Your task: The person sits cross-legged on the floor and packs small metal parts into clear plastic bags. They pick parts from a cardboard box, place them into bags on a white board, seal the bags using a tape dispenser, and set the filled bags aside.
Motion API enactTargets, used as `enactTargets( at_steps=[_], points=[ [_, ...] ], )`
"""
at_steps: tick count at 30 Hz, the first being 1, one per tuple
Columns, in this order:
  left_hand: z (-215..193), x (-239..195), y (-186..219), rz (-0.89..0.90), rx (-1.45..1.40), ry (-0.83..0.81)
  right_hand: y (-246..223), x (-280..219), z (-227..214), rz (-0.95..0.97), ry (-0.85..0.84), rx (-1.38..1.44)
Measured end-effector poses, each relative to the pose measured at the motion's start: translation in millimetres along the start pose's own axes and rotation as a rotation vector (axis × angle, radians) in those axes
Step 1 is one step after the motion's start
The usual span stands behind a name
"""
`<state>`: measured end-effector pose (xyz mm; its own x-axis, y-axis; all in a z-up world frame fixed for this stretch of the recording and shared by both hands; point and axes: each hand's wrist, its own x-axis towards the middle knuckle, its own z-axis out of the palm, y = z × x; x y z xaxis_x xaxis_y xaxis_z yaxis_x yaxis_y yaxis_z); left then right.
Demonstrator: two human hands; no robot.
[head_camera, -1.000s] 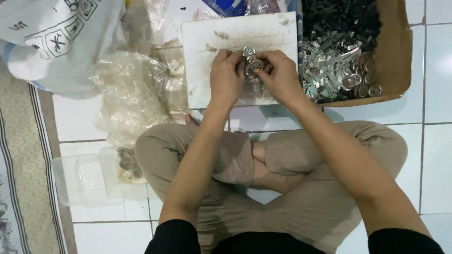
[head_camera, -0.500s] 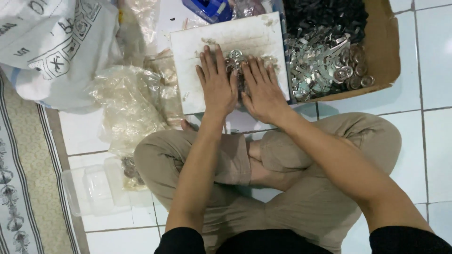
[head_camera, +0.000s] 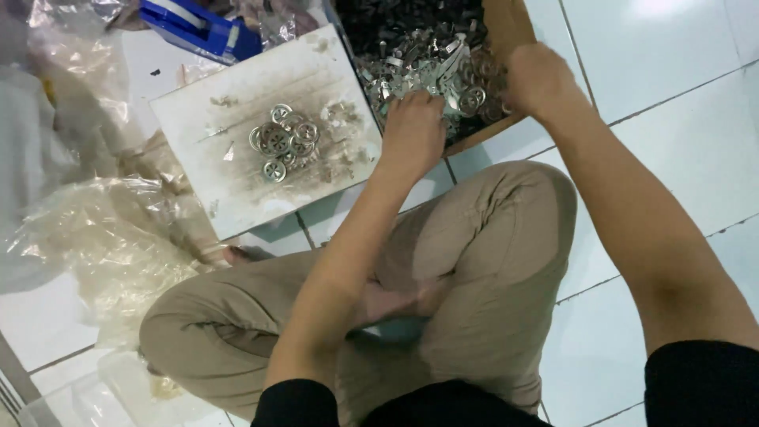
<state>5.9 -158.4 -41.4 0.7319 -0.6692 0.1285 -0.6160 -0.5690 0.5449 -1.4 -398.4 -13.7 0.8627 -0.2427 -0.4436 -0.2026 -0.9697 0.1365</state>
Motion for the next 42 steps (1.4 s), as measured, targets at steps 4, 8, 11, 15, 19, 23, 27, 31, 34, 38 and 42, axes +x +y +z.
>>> enactTargets(
  at_steps=[4, 8, 11, 15, 19, 23, 27, 31, 34, 38, 42],
  points=[
    [73.1, 45.3, 6.8, -0.060, 0.041, -0.144, -10.7, 12.6, 32.6, -0.045, 0.015, -0.070],
    [115.8, 72.7, -2.0, -0.074, 0.106, -0.202, -12.8, 28.6, 40.2, -0.086, 0.017, -0.047],
    [135.9, 78.3, -8.6, -0.024, 0.128, -0.184, -7.9, 29.7, 50.4, -0.101, 0.007, -0.023],
    [147.3, 79.2, -12.8, 0.082, 0.175, -0.085, -9.3, 26.7, 55.9, -0.084, 0.073, -0.175],
    [134.1, 84.3, -2.1, 0.014, 0.178, -0.088, -3.9, 17.9, 45.1, -0.089, 0.118, -0.236],
    [118.4, 85.7, 3.9, -0.012, 0.063, 0.075, -5.6, 9.0, 31.8, -0.096, 0.157, -0.269],
    [104.7, 81.6, 12.5, -0.121, -0.136, -0.066, 8.2, 3.6, 31.1, -0.071, 0.144, -0.195],
    [27.1, 57.4, 23.8, -0.187, -0.313, -0.005, 0.9, -21.0, 4.4, -0.080, 0.249, 0.032],
    [-34.3, 24.1, 19.5, -0.276, -0.341, 0.049, -27.5, -43.4, -26.1, -0.232, 0.421, 0.386],
    [-133.9, -32.6, -13.4, -0.486, -0.364, 0.006, -106.9, -61.0, -76.0, -0.269, 0.188, 0.718],
    [-166.2, -89.4, -89.7, -0.455, -0.254, 0.264, -184.4, -44.4, -81.3, -0.355, 0.046, 0.785]
  ],
)
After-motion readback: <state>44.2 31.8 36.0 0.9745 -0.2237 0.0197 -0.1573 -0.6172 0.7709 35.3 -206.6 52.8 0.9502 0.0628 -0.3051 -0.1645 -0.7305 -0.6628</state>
